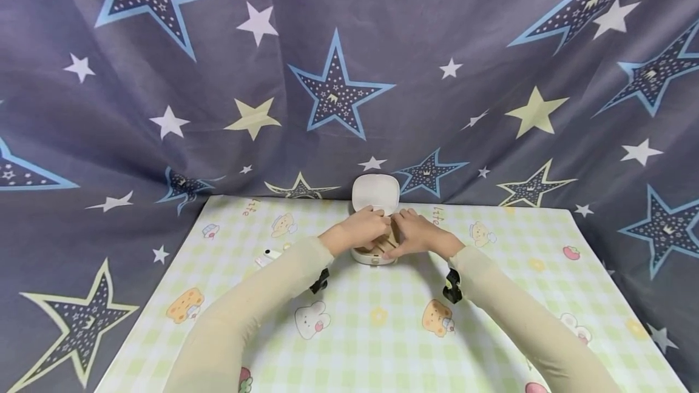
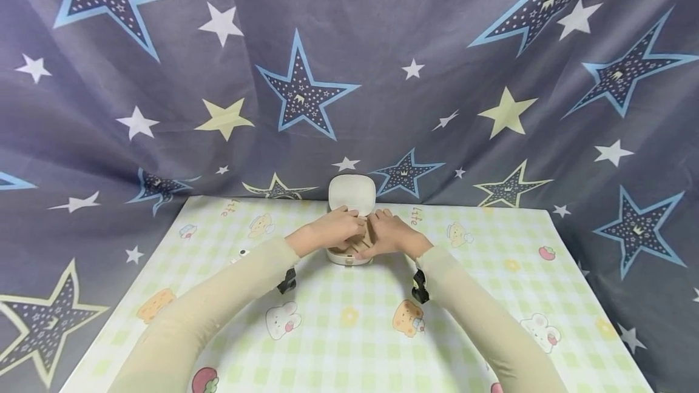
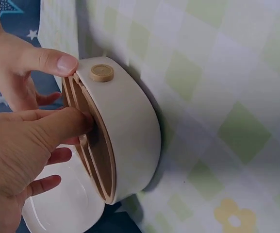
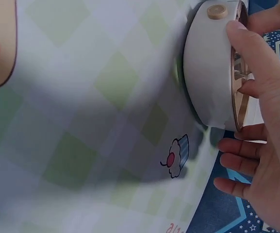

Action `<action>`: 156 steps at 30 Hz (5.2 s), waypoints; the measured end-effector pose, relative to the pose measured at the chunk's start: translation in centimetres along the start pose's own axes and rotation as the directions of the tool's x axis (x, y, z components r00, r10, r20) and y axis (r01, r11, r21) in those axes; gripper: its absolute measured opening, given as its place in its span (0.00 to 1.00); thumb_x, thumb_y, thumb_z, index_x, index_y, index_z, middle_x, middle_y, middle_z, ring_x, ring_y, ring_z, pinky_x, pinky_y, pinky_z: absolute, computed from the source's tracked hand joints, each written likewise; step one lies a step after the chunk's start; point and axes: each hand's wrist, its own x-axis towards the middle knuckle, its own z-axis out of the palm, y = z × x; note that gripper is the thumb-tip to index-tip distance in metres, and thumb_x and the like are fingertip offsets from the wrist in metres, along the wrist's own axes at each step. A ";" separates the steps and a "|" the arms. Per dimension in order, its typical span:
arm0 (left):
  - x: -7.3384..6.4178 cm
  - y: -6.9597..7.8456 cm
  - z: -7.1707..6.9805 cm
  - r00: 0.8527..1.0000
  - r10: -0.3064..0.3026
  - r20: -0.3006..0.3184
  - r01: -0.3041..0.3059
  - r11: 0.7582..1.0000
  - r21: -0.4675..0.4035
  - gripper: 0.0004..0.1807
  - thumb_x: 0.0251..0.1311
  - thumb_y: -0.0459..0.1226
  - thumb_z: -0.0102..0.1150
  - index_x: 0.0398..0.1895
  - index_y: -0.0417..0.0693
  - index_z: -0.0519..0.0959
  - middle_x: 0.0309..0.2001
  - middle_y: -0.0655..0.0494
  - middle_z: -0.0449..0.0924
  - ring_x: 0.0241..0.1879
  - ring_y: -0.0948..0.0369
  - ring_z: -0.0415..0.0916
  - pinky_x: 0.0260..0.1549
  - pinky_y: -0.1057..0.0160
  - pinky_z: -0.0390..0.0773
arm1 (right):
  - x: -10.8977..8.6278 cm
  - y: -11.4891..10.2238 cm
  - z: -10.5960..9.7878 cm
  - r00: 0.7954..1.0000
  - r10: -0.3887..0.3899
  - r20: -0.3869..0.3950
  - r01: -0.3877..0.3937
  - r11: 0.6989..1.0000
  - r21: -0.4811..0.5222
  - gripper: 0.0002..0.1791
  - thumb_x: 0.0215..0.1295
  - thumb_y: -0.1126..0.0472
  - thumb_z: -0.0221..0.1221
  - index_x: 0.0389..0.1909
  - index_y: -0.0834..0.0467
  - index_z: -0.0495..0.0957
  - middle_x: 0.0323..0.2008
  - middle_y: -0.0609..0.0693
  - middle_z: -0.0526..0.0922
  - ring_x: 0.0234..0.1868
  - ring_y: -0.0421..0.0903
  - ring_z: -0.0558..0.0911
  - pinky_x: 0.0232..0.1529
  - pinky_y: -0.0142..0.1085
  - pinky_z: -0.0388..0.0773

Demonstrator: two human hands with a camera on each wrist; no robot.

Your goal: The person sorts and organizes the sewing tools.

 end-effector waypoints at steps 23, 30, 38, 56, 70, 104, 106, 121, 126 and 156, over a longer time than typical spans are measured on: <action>-5.3 -4.1 -3.4 0.955 -0.248 -0.165 0.199 0.944 -0.264 0.30 0.52 0.47 0.71 0.61 0.53 0.80 0.54 0.56 0.83 0.55 0.54 0.75 0.54 0.49 0.74 | -0.1 -0.1 0.3 1.000 0.017 -0.017 -0.017 1.000 0.022 0.53 0.47 0.31 0.72 0.63 0.66 0.69 0.50 0.60 0.77 0.49 0.52 0.73 0.53 0.49 0.76; -9.3 -6.3 -4.0 0.905 -0.354 -0.236 0.272 0.908 -0.320 0.32 0.53 0.50 0.70 0.64 0.54 0.79 0.54 0.55 0.83 0.54 0.53 0.74 0.54 0.47 0.74 | -0.1 0.0 0.6 1.000 0.014 -0.027 -0.013 0.999 0.049 0.54 0.47 0.32 0.73 0.64 0.66 0.68 0.53 0.62 0.77 0.51 0.54 0.73 0.56 0.51 0.76; -13.7 -7.7 -3.0 0.879 -0.410 -0.244 0.325 0.889 -0.322 0.30 0.55 0.50 0.70 0.62 0.56 0.80 0.53 0.56 0.83 0.52 0.53 0.73 0.50 0.49 0.73 | -0.3 -0.1 0.7 0.999 0.026 -0.031 -0.023 0.996 0.087 0.53 0.47 0.34 0.74 0.64 0.67 0.68 0.53 0.62 0.77 0.52 0.54 0.73 0.57 0.53 0.75; -18.8 -6.0 3.1 0.933 -0.323 -0.156 0.269 0.918 -0.291 0.21 0.44 0.45 0.74 0.44 0.51 0.85 0.43 0.54 0.83 0.47 0.53 0.75 0.49 0.46 0.74 | -0.2 0.0 0.8 0.999 0.027 -0.026 -0.024 0.994 0.110 0.52 0.47 0.34 0.74 0.63 0.65 0.67 0.53 0.62 0.77 0.51 0.54 0.73 0.55 0.52 0.75; -19.0 -5.4 5.2 0.957 -0.290 -0.027 0.272 0.921 -0.278 0.15 0.35 0.40 0.74 0.31 0.55 0.83 0.33 0.62 0.77 0.38 0.59 0.67 0.44 0.50 0.72 | -0.2 0.1 0.7 0.999 0.026 -0.028 -0.023 0.994 0.111 0.53 0.46 0.34 0.74 0.64 0.65 0.66 0.52 0.61 0.76 0.50 0.54 0.72 0.54 0.52 0.75; -18.8 -5.3 6.3 0.962 -0.273 -0.020 0.259 0.931 -0.257 0.14 0.34 0.36 0.69 0.19 0.57 0.71 0.24 0.66 0.63 0.32 0.61 0.59 0.37 0.59 0.60 | -0.2 0.1 0.8 0.999 0.033 -0.024 -0.029 0.992 0.123 0.54 0.46 0.34 0.74 0.65 0.66 0.66 0.53 0.62 0.76 0.52 0.54 0.72 0.56 0.53 0.75; -18.7 -5.2 6.2 0.962 -0.273 -0.023 0.259 0.931 -0.258 0.13 0.35 0.36 0.69 0.20 0.57 0.71 0.25 0.66 0.63 0.32 0.61 0.59 0.37 0.59 0.60 | -0.2 0.1 0.8 0.999 0.031 -0.026 -0.028 0.992 0.123 0.55 0.46 0.34 0.74 0.65 0.66 0.66 0.53 0.62 0.76 0.52 0.55 0.72 0.57 0.53 0.74; -16.7 -5.4 3.3 0.964 -0.190 -0.184 0.156 0.970 -0.188 0.12 0.38 0.35 0.70 0.24 0.55 0.76 0.27 0.64 0.71 0.32 0.61 0.64 0.39 0.57 0.67 | -0.3 0.1 0.9 0.999 0.024 -0.030 -0.021 0.994 0.105 0.55 0.47 0.34 0.74 0.66 0.67 0.65 0.55 0.63 0.76 0.54 0.56 0.73 0.58 0.54 0.74; -14.8 -5.8 0.9 0.960 -0.152 -0.236 0.124 0.984 -0.127 0.10 0.40 0.35 0.71 0.27 0.54 0.79 0.29 0.63 0.75 0.34 0.61 0.66 0.38 0.57 0.68 | -0.4 -0.1 0.7 0.999 0.028 -0.027 -0.025 0.993 0.113 0.55 0.47 0.35 0.74 0.66 0.67 0.66 0.54 0.63 0.77 0.53 0.55 0.73 0.57 0.53 0.75; -2.9 -2.0 -2.9 0.980 0.072 -0.187 -0.048 0.990 0.132 0.10 0.56 0.47 0.72 0.39 0.61 0.84 0.39 0.64 0.81 0.42 0.61 0.75 0.43 0.60 0.73 | -0.2 0.2 0.9 1.000 0.030 0.003 -0.030 0.991 0.133 0.47 0.49 0.33 0.73 0.58 0.62 0.68 0.43 0.54 0.73 0.43 0.49 0.68 0.41 0.40 0.66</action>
